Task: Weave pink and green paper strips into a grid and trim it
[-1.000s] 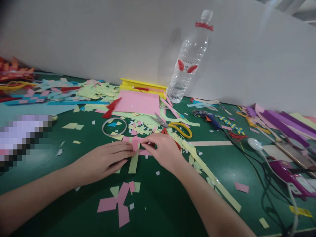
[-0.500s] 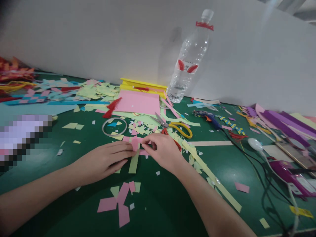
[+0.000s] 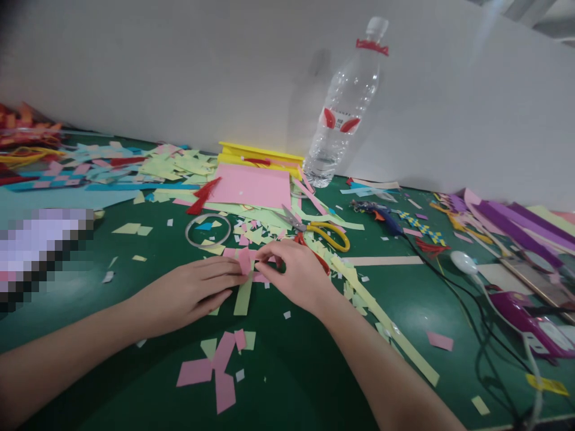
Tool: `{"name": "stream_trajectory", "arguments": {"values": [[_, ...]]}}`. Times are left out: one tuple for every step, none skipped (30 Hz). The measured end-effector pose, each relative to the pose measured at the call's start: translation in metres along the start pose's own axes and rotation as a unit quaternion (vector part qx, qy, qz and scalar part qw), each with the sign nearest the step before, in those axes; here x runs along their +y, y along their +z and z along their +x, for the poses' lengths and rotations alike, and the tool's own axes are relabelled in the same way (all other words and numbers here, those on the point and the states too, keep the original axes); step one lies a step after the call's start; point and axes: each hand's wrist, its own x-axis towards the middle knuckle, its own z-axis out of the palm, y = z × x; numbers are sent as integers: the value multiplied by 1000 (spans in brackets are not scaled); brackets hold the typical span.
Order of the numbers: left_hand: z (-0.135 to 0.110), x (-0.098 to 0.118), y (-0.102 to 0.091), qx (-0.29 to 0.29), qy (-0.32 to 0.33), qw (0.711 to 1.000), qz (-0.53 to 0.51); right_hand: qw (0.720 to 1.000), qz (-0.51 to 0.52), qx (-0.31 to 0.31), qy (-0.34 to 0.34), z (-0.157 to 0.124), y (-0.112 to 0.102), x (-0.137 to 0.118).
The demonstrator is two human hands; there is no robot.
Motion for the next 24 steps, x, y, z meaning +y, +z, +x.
{"name": "stream_trajectory", "arguments": {"values": [[0,0,0,-1,0,1000,-1,1000,1,6,-15,0,0,0],[0,0,0,-3,0,1000,-1,1000,4,11,-27,0,-1,1],[0,0,-1,-4,0,1000,-1,999,10,15,-34,1,-1,1],[0,0,-1,-5,-1,1000,-1,999,16,17,-36,1,-1,2],[-1,0,-1,-6,-1,1000,-1,999,20,20,-32,1,0,2],[-1,0,-1,-6,-2,1000,-1,999,22,23,-22,0,0,2],[-1,0,-1,-6,-2,1000,-2,999,24,28,-9,0,1,3],[-1,0,0,-6,-4,1000,-2,999,25,35,6,0,1,3],[-1,0,0,-7,-6,1000,-3,999,24,43,19,-1,2,3],[-1,0,0,-8,-6,1000,-3,998,20,50,29,-1,2,3],[-1,0,0,-9,-7,1000,-3,998,15,53,33,-1,2,2],[-1,0,0,-10,-8,1000,-2,998,8,53,32,-1,2,2],[-1,0,0,-10,-7,1000,-2,998,1,48,28,-1,2,1],[-1,0,0,-8,-7,1000,-2,999,-6,42,22,-2,2,1],[-1,0,0,-7,-6,1000,-3,999,-11,36,17,-2,2,0],[-1,1,0,-4,-5,1000,-2,999,-16,33,12,-2,3,0],[-1,1,-1,-2,-3,1000,-2,999,-22,33,6,-2,3,0],[0,1,-1,0,-1,1000,-3,999,-26,37,-2,-2,4,0],[0,1,-1,1,1,1000,-3,998,-29,45,-11,-2,5,1],[0,1,-1,1,3,1000,-3,998,-30,53,-19,-2,5,1],[0,1,-1,1,3,1000,-3,997,-29,59,-26,-2,6,1],[0,0,0,0,3,1000,-3,997,-27,64,-30,-3,7,1],[0,0,0,0,2,1000,-3,997,-26,66,-31,-3,7,1],[0,0,0,0,1,1000,-2,997,-26,67,-30,-3,7,1]]}}
